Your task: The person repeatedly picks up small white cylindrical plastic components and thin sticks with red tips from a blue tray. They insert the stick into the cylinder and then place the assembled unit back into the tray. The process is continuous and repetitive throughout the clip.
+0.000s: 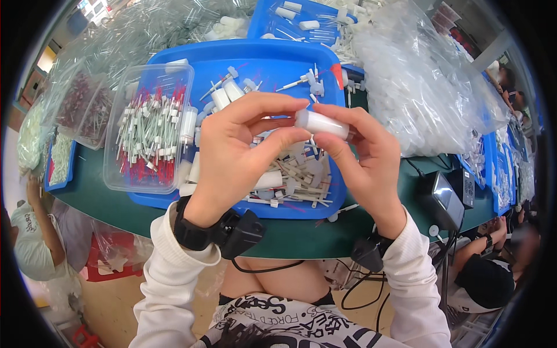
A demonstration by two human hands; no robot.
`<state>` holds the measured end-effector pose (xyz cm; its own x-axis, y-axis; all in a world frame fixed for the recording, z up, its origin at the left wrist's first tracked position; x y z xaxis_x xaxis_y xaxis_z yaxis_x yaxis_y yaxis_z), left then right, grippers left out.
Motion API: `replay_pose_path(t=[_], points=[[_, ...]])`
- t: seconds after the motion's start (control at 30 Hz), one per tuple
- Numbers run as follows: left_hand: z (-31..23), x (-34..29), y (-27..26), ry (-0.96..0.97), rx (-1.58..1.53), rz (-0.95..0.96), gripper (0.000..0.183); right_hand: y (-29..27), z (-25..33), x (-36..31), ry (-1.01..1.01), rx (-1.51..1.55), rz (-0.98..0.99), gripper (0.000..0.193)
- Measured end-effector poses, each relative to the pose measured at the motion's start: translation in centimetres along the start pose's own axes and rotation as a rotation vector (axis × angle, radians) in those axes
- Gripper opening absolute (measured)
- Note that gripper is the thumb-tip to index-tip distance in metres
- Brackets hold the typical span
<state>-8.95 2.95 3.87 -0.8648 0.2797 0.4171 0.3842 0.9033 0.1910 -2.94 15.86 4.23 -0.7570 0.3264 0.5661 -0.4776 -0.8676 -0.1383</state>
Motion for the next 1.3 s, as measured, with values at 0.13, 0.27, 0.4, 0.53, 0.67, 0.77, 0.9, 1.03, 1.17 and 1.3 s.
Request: replay_pose_path(t=[0.13,0.27,0.4,0.53,0.67,0.77,0.9,1.03,1.17,1.3], points=[[-0.3,0.2,-0.2,0.003,0.051,0.040,0.027,-0.4,1.1,-0.3,-0.089,-0.092,-0.082,0.025],[-0.5,0.1,-0.2,0.047,0.080,0.055,0.026,-0.6,1.1,-0.9,-0.103,-0.069,-0.150,0.025],[-1.4,-0.1,0.1,0.180,0.207,0.083,0.028,-0.6,1.5,-0.6,-0.134,-0.074,-0.144,0.026],[-1.7,-0.4,0.1,0.276,0.315,0.097,0.030,-0.2,2.0,-0.4,-0.219,-0.141,-0.098,0.028],[-2.4,-0.4,0.2,0.359,0.229,0.114,0.030,-0.2,3.4,0.1,-0.352,-0.154,-0.090,0.032],[-1.5,0.4,-0.4,0.121,0.036,-0.003,0.030,-0.6,3.8,0.1,-0.388,-0.149,-0.118,0.033],[-1.5,0.1,0.0,0.151,0.072,0.098,0.030,-0.7,4.2,-0.1,-0.393,-0.193,-0.133,0.032],[-2.0,0.4,0.1,0.184,0.113,0.177,0.029,-0.6,3.9,-0.7,-0.308,-0.186,-0.142,0.030],[-2.5,0.3,0.1,0.223,0.184,0.187,0.026,-0.8,3.5,-0.7,-0.310,-0.148,-0.165,0.030],[-3.7,-0.1,0.3,0.411,0.376,0.132,0.027,-0.6,3.6,-0.6,-0.344,-0.139,-0.154,0.031]])
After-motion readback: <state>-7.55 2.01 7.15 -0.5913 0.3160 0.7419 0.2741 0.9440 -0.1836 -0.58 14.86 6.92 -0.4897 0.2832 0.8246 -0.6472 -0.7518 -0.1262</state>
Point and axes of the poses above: each hand's wrist, its own x-axis towards the middle knuckle, its own y-axis out of the palm, z = x × y, the point moved 10 cm from there along x, towards the middle knuckle, and after that the axes turned 12 degrees about -z, right-handed, at the moved point
